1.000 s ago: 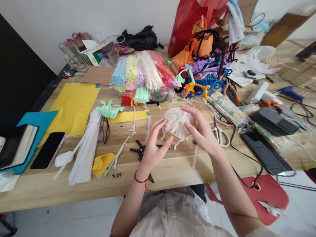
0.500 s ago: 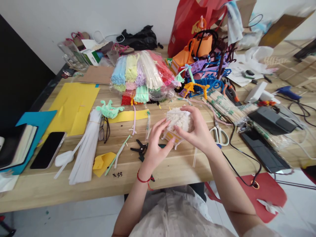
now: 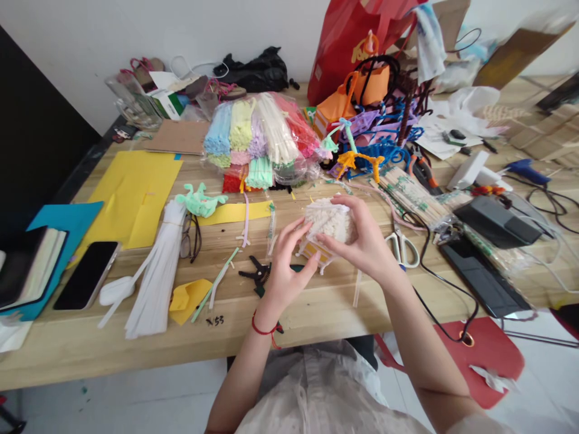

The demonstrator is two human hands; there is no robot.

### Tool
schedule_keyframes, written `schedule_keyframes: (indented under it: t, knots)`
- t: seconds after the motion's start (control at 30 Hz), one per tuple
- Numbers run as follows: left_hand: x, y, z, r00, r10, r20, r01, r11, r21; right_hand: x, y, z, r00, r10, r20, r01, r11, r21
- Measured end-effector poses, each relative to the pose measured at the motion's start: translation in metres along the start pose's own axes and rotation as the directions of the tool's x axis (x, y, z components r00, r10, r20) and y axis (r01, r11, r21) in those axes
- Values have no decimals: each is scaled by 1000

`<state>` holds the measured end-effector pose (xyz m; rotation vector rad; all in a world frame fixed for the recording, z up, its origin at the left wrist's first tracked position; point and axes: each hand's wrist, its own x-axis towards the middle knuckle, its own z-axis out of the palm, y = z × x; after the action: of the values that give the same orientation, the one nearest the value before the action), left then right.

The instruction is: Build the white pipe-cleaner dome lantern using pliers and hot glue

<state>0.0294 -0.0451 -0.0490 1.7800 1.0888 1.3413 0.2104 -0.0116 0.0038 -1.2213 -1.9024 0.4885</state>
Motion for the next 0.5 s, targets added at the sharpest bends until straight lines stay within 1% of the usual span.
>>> schedule_keyframes:
  t: [0.17,0.2,0.27,0.33,0.37,0.43,0.5]
  knots:
    - [0,1,0,1000,15,-1,-15,1000,17,0,0,-4,1000,5,19,-6,999,37]
    - [0,3,1,1000,16,-19,-16,1000,22,0,0,-4,1000,5,21,-6,999,41]
    - [-1,7,2,994,38,-100,-31,998,61,0,1,-4,1000,1,20,-2,999,44]
    - [-1,13,4,977,84,-195,-56,988,143,-1,1,-3,1000,-1,18,1,999,45]
    - [-1,17,5,968,109,-226,-67,980,187,-1,2,-3,1000,-1,18,1,999,46]
    - [0,23,7,958,137,-252,-71,965,253,-1,2,-3,1000,-2,21,1,999,51]
    - [2,28,9,956,138,-259,-60,956,288,-1,2,-3,1000,-3,24,1,998,56]
